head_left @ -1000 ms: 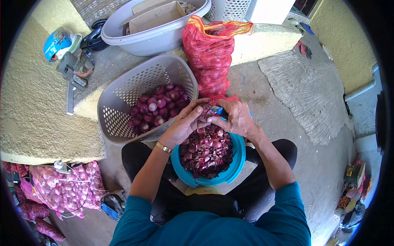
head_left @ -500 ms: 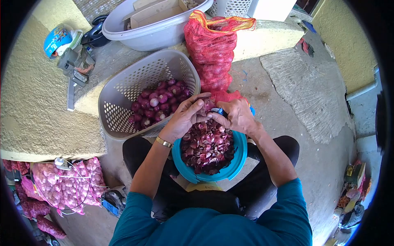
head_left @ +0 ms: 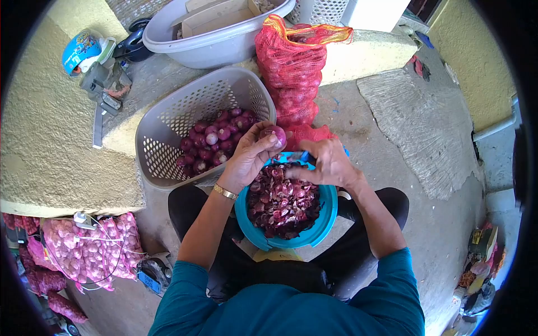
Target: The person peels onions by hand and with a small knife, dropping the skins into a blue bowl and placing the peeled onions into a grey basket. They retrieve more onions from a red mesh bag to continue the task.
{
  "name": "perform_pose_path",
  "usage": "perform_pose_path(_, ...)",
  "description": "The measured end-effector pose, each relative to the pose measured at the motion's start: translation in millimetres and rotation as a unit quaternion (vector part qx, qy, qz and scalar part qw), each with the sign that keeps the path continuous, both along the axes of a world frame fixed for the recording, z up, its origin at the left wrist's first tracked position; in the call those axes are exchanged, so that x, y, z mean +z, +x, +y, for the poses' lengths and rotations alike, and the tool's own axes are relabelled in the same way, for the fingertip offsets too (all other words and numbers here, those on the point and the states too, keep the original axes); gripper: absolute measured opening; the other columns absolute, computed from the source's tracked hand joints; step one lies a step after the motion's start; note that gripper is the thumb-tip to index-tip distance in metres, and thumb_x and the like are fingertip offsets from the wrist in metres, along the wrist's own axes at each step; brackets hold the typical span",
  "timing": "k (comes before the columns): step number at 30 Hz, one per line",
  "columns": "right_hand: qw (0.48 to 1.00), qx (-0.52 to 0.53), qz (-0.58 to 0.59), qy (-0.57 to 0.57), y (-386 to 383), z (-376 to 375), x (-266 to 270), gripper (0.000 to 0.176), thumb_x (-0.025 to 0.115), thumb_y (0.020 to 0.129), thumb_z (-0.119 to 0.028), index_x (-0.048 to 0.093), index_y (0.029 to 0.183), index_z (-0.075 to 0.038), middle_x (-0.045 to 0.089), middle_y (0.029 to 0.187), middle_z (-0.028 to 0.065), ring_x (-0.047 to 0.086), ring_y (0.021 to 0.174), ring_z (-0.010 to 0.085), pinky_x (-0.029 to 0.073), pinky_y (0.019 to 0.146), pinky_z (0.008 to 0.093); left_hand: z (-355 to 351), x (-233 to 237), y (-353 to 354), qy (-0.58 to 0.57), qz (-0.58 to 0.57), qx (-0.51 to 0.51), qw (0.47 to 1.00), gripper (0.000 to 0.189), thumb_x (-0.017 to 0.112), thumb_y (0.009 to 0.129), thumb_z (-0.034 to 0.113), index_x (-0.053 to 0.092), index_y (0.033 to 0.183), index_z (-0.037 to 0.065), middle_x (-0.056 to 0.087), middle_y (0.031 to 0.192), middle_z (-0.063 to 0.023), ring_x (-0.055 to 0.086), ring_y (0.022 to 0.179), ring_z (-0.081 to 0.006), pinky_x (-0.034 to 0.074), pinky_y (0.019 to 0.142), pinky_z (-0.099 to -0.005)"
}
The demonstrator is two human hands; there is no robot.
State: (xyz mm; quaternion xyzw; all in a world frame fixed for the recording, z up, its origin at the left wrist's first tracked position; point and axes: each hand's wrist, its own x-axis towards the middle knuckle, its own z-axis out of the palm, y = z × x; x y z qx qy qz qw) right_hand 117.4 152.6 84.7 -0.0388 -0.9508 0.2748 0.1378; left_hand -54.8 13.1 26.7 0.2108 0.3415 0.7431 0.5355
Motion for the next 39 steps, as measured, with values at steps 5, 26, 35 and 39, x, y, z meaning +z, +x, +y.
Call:
perform_pose_path(5, 0.985, -0.142, 0.074, -0.058, -7, -3, -13, 0.046, 0.077, 0.081, -0.045, 0.061, 0.083, -0.001, 0.062, 0.065, 0.0185, 0.064, 0.064, 0.0395, 0.049, 0.057, 0.0464, 0, -2, 5, 0.025, -0.080, -0.018, 0.996, 0.022, 0.049, 0.103, 0.019, 0.050, 0.123, 0.009, 0.058, 0.124, -0.0116, 0.058, 0.119, -0.0225, 0.048, 0.106, -0.0407)
perform_pose_path(26, 0.992, -0.115, 0.040, -0.017, -8, -3, -22, 0.047, 0.067, 0.089, -0.048, 0.063, 0.078, -0.003, 0.059, 0.060, 0.0186, 0.061, 0.060, 0.0404, 0.046, 0.054, 0.0486, 0, 0, 14, 0.017, 0.007, -0.060, 0.998, 0.026, 0.042, 0.107, 0.023, 0.047, 0.128, 0.009, 0.056, 0.124, -0.0057, 0.055, 0.116, -0.0145, 0.048, 0.100, -0.0353)
perform_pose_path(35, 0.993, -0.094, 0.058, -0.033, -9, -5, -25, 0.040, 0.065, 0.092, -0.043, 0.065, 0.079, -0.005, 0.060, 0.060, 0.0180, 0.062, 0.059, 0.0397, 0.047, 0.052, 0.0479, -2, -6, 13, 0.001, -0.008, -0.050, 0.999, 0.026, 0.045, 0.106, 0.025, 0.051, 0.126, 0.009, 0.059, 0.119, -0.0052, 0.059, 0.111, -0.0144, 0.050, 0.096, -0.0355)
perform_pose_path(39, 0.998, -0.044, 0.033, 0.030, -6, -3, -25, 0.040, 0.065, 0.090, -0.046, 0.066, 0.082, -0.007, 0.060, 0.060, 0.0173, 0.062, 0.058, 0.0386, 0.047, 0.051, 0.0475, -2, -2, 11, -0.030, -0.038, -0.038, 0.998, 0.026, 0.047, 0.105, 0.026, 0.055, 0.123, 0.009, 0.063, 0.112, -0.0047, 0.063, 0.105, -0.0154, 0.055, 0.089, -0.0350)
